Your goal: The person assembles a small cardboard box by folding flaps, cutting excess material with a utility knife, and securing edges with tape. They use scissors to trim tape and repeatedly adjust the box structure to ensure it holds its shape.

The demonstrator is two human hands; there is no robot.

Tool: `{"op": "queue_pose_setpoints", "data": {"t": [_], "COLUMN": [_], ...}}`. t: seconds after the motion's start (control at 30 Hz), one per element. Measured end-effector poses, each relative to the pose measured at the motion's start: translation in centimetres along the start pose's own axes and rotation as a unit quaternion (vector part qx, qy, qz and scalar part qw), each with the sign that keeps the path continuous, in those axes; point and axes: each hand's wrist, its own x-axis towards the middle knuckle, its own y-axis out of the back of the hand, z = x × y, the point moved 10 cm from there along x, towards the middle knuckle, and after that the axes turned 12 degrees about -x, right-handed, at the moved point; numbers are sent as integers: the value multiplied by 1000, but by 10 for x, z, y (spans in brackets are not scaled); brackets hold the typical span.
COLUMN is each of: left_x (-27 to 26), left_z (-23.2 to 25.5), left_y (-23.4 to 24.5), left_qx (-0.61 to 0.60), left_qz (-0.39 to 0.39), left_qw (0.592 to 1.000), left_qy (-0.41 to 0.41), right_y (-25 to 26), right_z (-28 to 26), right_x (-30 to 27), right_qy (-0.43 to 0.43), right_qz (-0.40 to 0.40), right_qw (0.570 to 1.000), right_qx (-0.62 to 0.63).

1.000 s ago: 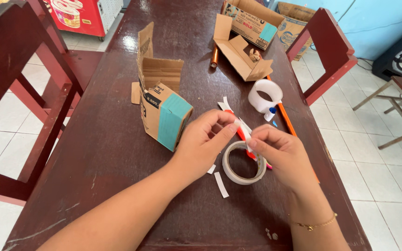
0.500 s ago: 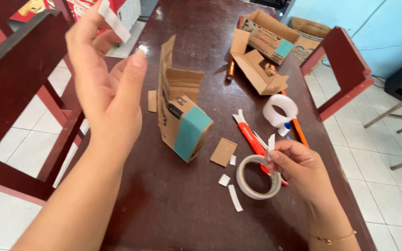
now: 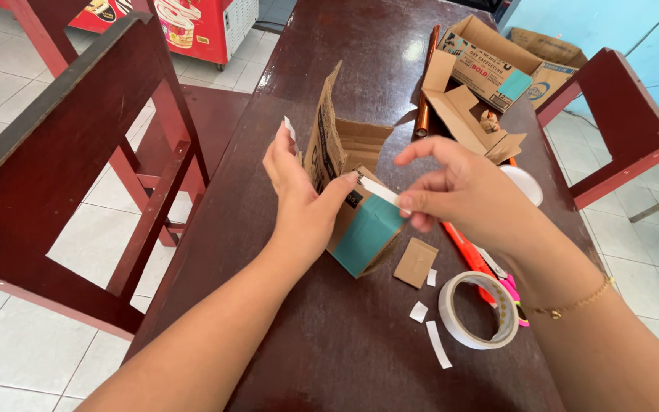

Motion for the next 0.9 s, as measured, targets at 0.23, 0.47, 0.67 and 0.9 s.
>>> {"op": "queue_pose_setpoints", "data": {"t": [0.23,0.47,0.67,0.9], "left_x": [-2,-2,-1,-1], "left_z": [-7,0,3,2], "left_y": [-10,-18,-18,-21], "left_qx": [-53,-9,21,21], "left_qz": [-14,-22,-7,-6], "left_qw": [998,999,999,999], "left_qy": [39,41,31,23], "right_y": [-6,-6,-8,-9], "right_z": [-12,-4,-10,-18], "right_x": [11,14,13,12], "right_qy": [30,10,3,-49], "right_qz": [-16,-21,-28,-28], "right_qw": [999,998,997,982], "right_qx": [-24,-50,-74,-179]}}
